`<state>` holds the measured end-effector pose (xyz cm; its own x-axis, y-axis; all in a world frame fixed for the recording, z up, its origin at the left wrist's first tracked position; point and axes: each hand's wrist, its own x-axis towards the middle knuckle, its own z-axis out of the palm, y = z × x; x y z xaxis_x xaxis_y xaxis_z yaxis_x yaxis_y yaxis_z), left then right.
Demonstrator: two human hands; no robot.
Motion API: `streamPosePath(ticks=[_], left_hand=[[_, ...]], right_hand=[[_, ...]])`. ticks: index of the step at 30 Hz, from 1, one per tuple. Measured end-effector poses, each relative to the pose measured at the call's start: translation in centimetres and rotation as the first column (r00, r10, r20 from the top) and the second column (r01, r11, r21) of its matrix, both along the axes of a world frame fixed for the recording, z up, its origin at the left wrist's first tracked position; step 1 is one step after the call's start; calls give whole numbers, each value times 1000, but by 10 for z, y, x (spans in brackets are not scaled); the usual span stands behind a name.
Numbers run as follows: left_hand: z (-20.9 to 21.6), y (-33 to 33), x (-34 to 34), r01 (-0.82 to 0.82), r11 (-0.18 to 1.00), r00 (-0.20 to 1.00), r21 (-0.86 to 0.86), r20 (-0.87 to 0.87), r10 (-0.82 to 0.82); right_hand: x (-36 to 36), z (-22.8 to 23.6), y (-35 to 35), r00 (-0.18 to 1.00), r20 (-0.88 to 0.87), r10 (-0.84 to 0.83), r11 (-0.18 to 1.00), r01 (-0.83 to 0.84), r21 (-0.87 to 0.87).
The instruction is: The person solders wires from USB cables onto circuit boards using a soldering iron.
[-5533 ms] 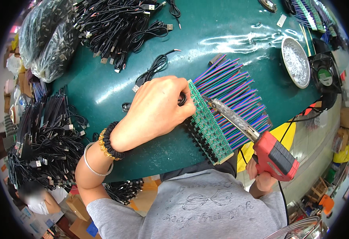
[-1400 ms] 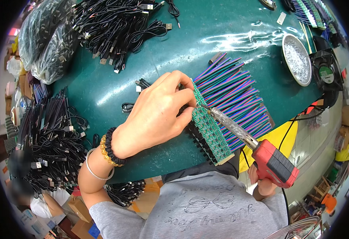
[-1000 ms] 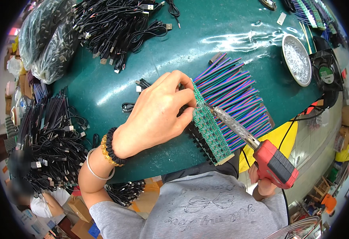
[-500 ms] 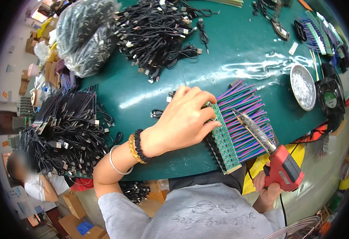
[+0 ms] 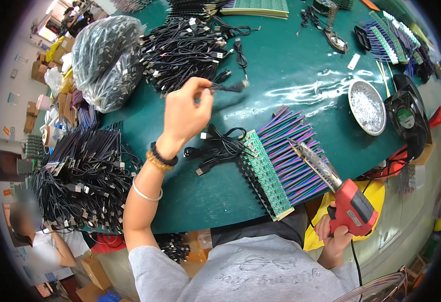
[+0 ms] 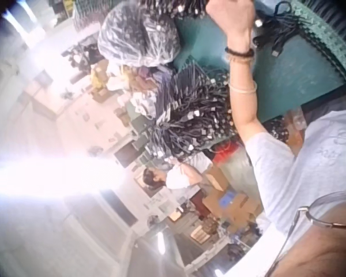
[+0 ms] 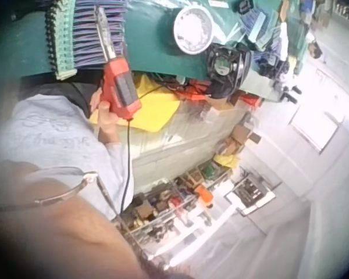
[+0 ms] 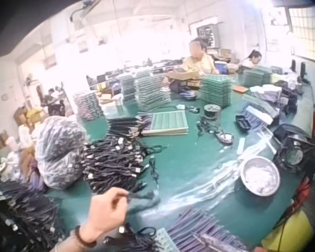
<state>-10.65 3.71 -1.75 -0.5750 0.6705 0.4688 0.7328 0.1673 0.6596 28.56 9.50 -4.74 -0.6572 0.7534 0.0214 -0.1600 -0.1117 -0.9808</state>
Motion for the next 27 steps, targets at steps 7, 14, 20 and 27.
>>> streamPosePath(ticks=[7, 14, 20, 27], left_hand=[[34, -26, 49, 1, 972, 894, 236, 436, -107], [51, -55, 113, 351, 935, 832, -51, 475, -286], [52, -61, 142, 536, 837, 816, -108, 320, -481], [47, -60, 145, 645, 750, 758, -148, 251, -602]], right_hand=[[-6, 1, 3, 996, -85, -1, 1000, 0, -12], [-19, 10, 2, 1000, 23, -21, 1000, 21, 9], [-52, 33, 9, 991, 131, 31, 999, -25, -48], [-56, 42, 8, 985, 85, 149, 987, -143, -69]])
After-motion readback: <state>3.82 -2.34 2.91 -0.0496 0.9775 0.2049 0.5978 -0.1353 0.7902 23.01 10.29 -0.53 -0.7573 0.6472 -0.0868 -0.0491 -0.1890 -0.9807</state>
